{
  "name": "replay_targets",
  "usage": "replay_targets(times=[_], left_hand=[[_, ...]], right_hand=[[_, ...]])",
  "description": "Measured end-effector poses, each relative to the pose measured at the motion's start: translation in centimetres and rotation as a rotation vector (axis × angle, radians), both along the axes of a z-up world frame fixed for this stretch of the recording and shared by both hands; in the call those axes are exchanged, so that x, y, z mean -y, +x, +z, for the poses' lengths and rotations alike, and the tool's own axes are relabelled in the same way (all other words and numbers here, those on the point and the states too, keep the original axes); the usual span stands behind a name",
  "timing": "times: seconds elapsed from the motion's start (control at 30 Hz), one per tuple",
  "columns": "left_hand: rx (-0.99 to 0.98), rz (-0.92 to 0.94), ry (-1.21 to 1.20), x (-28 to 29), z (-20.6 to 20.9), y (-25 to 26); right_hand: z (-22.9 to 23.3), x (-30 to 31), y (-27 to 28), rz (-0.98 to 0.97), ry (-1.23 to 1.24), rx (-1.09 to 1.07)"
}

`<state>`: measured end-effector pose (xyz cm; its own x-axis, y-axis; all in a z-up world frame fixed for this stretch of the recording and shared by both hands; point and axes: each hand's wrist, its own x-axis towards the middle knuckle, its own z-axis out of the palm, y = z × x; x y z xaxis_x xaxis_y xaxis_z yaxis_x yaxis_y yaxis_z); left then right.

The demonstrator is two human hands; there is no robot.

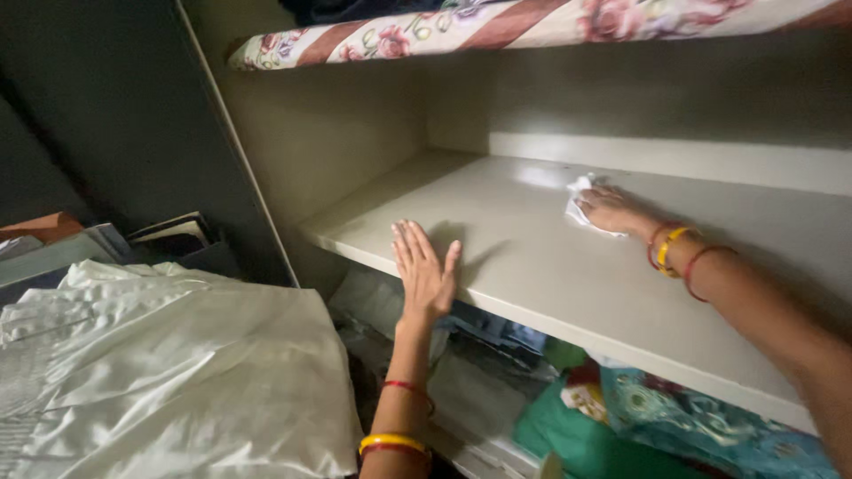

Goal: The person wipes a white shelf with a white cloth, moving the cloth back and forth across the surface. After cleaning, the person places folded white fabric items onto the shelf.

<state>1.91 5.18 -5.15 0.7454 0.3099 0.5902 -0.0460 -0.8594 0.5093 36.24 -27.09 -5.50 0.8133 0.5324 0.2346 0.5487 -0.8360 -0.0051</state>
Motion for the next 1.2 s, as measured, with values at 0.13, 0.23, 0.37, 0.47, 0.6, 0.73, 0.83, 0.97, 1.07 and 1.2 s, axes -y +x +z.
replay_targets(times=[0.13, 0.23, 0.37, 0.47, 0.6, 0.73, 0.83, 0.97, 1.07, 1.2], left_hand=[[-0.032, -0.015, -0.035, -0.3, -0.2, 0.4], [-0.005, 0.015, -0.023, -0.3, -0.6, 0.6], [0.076, -0.061, -0.253, -0.8, -0.4, 1.1], [0.228, -0.126, -0.564, -1.2, 0.0, 1.2], [0.443, -0.143, -0.877, -1.5, 0.0, 0.7], [0.423, -0.013, -0.797, -2.1, -1.6, 1.1], [0.360, 0.008, -0.774, -3.0, -3.5, 1.9], [0.464, 0.075, -0.324, -5.0, -5.5, 1.6], [0.418, 0.099, -0.796, -6.3, -4.9, 1.0], [0.382, 0.176, -0.800, -8.1, -3.5, -1.0]], right_hand=[[-2.4, -9.2, 2.6, 0.302, -0.353, 0.344], [-3.0, -18.7, -0.6, 0.539, -0.182, 0.371], [-1.2, -27.1, -10.6, 0.432, -0.083, -0.022], [0.8, -26.6, -18.7, 0.877, 0.051, 0.111], [3.9, -22.7, -26.4, 0.802, 0.095, -0.128], [5.2, -17.5, -30.6, 0.852, -0.078, 0.071], [5.5, -13.8, -32.9, 0.921, -0.018, 0.113], [6.1, -10.7, -35.0, 0.951, -0.016, 0.110], [6.0, -10.2, -36.2, 0.972, -0.005, 0.232], [5.4, -13.6, -36.2, 0.831, -0.106, 0.349]])
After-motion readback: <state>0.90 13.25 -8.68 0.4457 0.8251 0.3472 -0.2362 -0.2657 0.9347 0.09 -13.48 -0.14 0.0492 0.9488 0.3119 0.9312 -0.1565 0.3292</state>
